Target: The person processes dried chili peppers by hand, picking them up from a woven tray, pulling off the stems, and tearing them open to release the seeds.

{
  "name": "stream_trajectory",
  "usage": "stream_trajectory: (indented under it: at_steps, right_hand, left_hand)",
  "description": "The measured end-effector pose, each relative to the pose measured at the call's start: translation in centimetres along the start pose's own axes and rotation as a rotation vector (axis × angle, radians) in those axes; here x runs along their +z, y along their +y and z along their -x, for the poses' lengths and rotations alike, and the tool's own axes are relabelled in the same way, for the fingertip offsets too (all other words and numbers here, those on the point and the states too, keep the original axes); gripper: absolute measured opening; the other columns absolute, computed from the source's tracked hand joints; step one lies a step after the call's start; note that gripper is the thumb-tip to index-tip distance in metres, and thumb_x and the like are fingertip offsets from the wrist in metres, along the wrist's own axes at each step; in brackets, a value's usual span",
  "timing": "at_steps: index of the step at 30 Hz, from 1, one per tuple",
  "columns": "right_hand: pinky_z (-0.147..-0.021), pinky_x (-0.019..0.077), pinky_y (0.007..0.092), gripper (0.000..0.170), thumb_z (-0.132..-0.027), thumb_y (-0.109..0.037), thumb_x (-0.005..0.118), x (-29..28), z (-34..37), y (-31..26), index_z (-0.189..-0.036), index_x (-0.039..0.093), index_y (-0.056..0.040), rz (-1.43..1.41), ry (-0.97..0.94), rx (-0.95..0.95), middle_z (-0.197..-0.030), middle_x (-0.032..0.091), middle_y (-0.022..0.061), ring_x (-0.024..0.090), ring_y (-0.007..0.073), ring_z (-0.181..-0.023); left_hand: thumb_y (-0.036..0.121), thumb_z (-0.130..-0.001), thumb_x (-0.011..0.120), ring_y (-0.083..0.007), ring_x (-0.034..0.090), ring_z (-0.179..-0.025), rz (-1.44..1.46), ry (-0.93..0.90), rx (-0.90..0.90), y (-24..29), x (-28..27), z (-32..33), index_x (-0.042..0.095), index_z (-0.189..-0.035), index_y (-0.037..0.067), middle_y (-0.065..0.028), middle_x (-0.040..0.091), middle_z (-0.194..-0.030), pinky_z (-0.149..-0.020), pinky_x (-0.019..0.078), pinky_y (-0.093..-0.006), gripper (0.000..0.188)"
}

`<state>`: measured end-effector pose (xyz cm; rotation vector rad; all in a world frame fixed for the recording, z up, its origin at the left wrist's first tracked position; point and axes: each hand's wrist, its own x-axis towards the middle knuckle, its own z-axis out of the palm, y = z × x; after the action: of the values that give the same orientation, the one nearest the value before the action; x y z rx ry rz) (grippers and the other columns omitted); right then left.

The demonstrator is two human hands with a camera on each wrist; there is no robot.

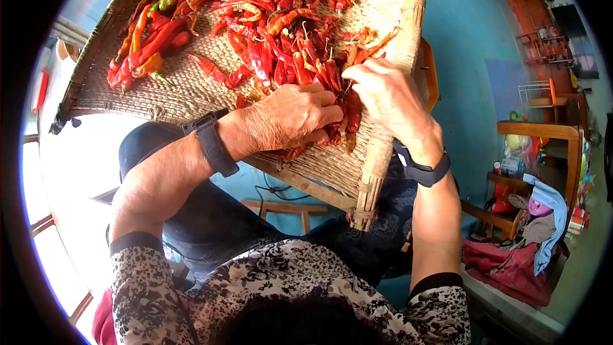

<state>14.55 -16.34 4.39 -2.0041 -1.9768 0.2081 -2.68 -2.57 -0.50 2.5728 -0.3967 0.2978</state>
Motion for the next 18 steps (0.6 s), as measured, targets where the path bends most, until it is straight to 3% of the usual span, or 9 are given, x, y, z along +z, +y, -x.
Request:
stream_trajectory:
  at_steps: [2, 5, 9, 11, 12, 14, 15, 18]
  right_hand:
    - [-0.082, 0.052, 0.0418, 0.01, -0.084, 0.0, 0.059, 1.0, 0.3, 0.9, -0.093, 0.058, -0.0025, 0.064, -0.003, -0.063, -0.083, 0.058, 0.0144, 0.06, 0.0312, -0.087]
    - [-0.079, 0.0497, 0.044, 0.016, -0.08, 0.003, 0.061, 1.5, 0.3, 1.2, -0.096, 0.061, 0.0016, 0.142, 0.038, -0.151, -0.086, 0.06, 0.0157, 0.06, 0.0354, -0.086]
    - [-0.075, 0.05, 0.042, 0.013, -0.081, 0.001, 0.063, 1.7, 0.5, 1.9, -0.094, 0.061, 0.0009, 0.117, 0.055, -0.166, -0.085, 0.061, 0.0145, 0.061, 0.0339, -0.085]
    - [-0.072, 0.052, 0.039, 0.004, -0.086, -0.002, 0.061, 0.1, 0.2, 1.0, -0.09, 0.061, -0.0018, -0.103, -0.057, 0.021, -0.079, 0.062, 0.0138, 0.062, 0.0316, -0.076]
    - [-0.072, 0.052, 0.039, 0.004, -0.086, -0.002, 0.061, -0.2, 0.2, 0.8, -0.09, 0.061, -0.0018, -0.101, -0.056, 0.022, -0.079, 0.062, 0.0138, 0.062, 0.0316, -0.076]
    - [-0.063, 0.0509, 0.0375, 0.005, -0.088, -0.004, 0.063, -0.6, 0.3, 0.5, -0.085, 0.06, -0.0021, -0.265, 0.141, 0.116, -0.073, 0.062, 0.0128, 0.063, 0.0278, -0.066]
    - [-0.058, 0.0494, 0.0358, 0.008, -0.092, -0.006, 0.063, -0.4, 0.3, 0.8, -0.086, 0.06, -0.002, -0.253, 0.233, 0.044, -0.071, 0.062, 0.0098, 0.062, 0.0205, -0.063]
    - [-0.053, 0.0477, 0.0334, 0.009, -0.095, -0.009, 0.061, -2.0, 1.1, 1.0, -0.088, 0.063, -0.0032, -0.148, 0.299, 0.175, -0.068, 0.062, 0.0066, 0.06, 0.0156, -0.06]
  left_hand:
    - [0.022, -0.081, 0.067, -0.03, 0.061, -0.088, -0.053, 0.024, 0.028, 0.0, 0.6, 0.0, 0.059, -0.098, 0.007, -0.0099, 0.057, -0.088, -0.075, 0.0534, -0.0401, 0.024]
    - [0.018, -0.079, 0.064, -0.0283, 0.061, -0.085, -0.149, 0.037, 0.051, -0.2, 0.6, 0.2, 0.058, -0.093, 0.007, -0.0085, 0.055, -0.085, -0.071, 0.054, -0.0385, 0.019]
    - [0.012, -0.08, 0.064, -0.0319, 0.062, -0.081, -0.102, 0.041, -0.014, -0.6, -0.2, 0.2, 0.058, -0.092, 0.006, -0.0108, 0.056, -0.083, -0.068, 0.0536, -0.0404, 0.014]
    - [0.011, -0.085, 0.066, -0.0368, 0.063, -0.081, 0.057, 0.073, -0.12, -0.7, -0.8, 0.0, 0.06, -0.097, 0.004, -0.0142, 0.06, -0.086, -0.069, 0.053, -0.0429, 0.015]
    - [0.011, -0.085, 0.066, -0.0368, 0.063, -0.081, 0.056, 0.073, -0.117, -0.8, -1.2, -0.2, 0.06, -0.097, 0.004, -0.0142, 0.06, -0.086, -0.069, 0.053, -0.0429, 0.015]
    - [0.014, -0.087, 0.066, -0.0373, 0.064, -0.083, 0.146, 0.159, -0.163, -1.0, -1.9, -0.4, 0.062, -0.1, 0.004, -0.0148, 0.063, -0.088, -0.071, 0.0533, -0.0432, 0.017]
    - [0.015, -0.089, 0.067, -0.0368, 0.065, -0.084, 0.126, 0.166, -0.191, -1.0, -2.3, -0.6, 0.062, -0.1, 0.003, -0.0151, 0.064, -0.089, -0.072, 0.0537, -0.0427, 0.017]
    - [0.015, -0.089, 0.066, -0.0359, 0.066, -0.084, 0.121, 0.2, -0.24, -1.2, -2.5, -0.8, 0.062, -0.1, 0.003, -0.0147, 0.065, -0.088, -0.072, 0.0537, -0.0423, 0.016]
